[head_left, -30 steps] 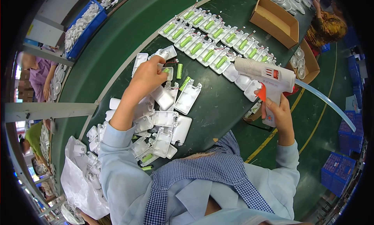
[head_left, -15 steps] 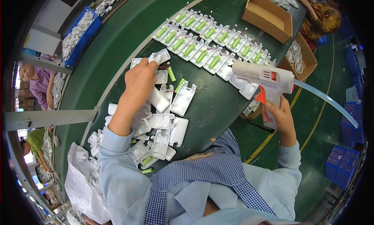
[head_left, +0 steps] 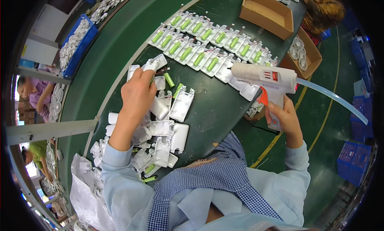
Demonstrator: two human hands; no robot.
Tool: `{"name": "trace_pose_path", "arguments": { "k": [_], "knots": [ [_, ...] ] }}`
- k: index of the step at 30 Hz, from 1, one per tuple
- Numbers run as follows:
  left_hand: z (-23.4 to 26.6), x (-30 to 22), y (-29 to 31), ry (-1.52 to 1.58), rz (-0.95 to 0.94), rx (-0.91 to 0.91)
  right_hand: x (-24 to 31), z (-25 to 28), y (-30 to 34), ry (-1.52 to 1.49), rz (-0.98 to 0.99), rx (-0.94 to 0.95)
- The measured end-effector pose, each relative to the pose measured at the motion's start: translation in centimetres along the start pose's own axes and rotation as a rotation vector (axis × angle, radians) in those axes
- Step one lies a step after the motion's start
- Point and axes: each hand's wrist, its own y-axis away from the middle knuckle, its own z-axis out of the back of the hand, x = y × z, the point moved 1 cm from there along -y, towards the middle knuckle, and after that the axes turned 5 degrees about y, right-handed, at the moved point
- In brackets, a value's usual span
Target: Assemble plastic electronic housings by applying hot glue and inserting internal components.
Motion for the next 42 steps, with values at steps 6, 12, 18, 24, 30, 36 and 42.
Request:
{"name": "trace_pose_path", "arguments": {
  "k": [6,12,18,24,30,36,42],
  "knots": [
    [-0.6,-0.3,-0.1,0.646,0.396,0.334,0.1,0.1,0.4,0.032,-0.041,0.028],
    [-1.9,0.8,0.0,0.233,0.036,0.057,0.0,0.0,0.4,0.095,-0.046,0.058],
    [-2.2,0.6,0.4,0.315,0.084,0.158,-0.3,0.1,0.0,0.061,-0.038,0.005],
    [-1.5,-0.4,-0.2,0.516,0.334,0.305,-0.6,0.1,0.0,0.029,0.009,-0.002],
    [-2.0,0.3,-0.5,0.413,0.28,0.203,-0.4,-0.3,-0.2,0.03,0.05,-0.002],
    [-2.9,0.0,-0.1,0.151,0.021,0.054,-0.6,-0.4,-0.3,0.01,0.044,-0.014],
    [-2.9,-0.5,-0.3,0.323,-0.004,0.035,-0.7,-0.4,-0.4,0.015,0.037,-0.014]
  ]
}}
